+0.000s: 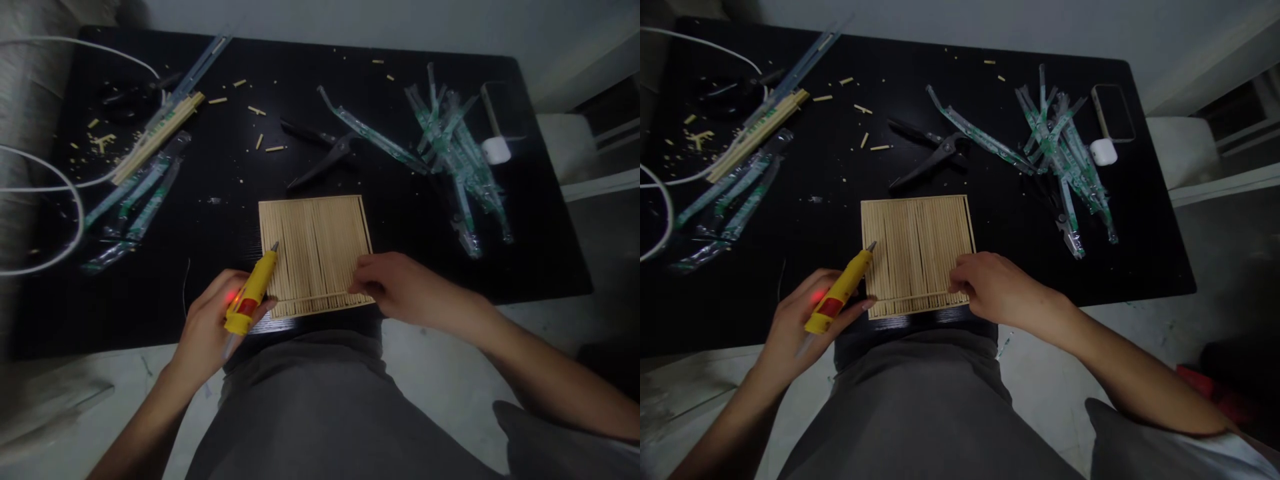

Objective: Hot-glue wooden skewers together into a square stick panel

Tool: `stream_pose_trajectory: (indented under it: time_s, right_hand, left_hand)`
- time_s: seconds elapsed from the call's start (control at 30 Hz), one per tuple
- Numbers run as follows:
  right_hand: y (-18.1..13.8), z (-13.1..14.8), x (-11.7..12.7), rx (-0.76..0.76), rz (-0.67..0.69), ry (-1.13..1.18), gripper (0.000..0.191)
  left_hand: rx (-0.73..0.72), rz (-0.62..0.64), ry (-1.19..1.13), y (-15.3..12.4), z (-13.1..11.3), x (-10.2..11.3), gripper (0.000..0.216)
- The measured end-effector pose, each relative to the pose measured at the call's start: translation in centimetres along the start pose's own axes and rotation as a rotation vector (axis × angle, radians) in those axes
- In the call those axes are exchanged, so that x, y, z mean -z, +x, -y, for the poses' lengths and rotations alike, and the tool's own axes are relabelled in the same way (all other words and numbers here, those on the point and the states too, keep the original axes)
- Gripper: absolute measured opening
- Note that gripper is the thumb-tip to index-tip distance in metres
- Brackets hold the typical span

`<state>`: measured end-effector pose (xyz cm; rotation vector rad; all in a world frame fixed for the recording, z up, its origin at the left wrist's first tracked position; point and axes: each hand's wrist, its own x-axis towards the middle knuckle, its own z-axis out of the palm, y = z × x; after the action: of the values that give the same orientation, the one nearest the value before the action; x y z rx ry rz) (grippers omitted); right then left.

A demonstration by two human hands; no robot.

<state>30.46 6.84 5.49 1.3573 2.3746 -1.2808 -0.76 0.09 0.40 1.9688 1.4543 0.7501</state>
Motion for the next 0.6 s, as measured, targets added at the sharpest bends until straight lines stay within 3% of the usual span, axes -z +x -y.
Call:
stream_pose_trajectory:
  time_s: [0.6]
  right_hand:
    - [-0.6,-0.9,-0.5,0.064,-0.057,0.032,0.032]
  left_hand:
    - [-0.011,-0.026,0.008,0.0,0.0,0.0,0.018]
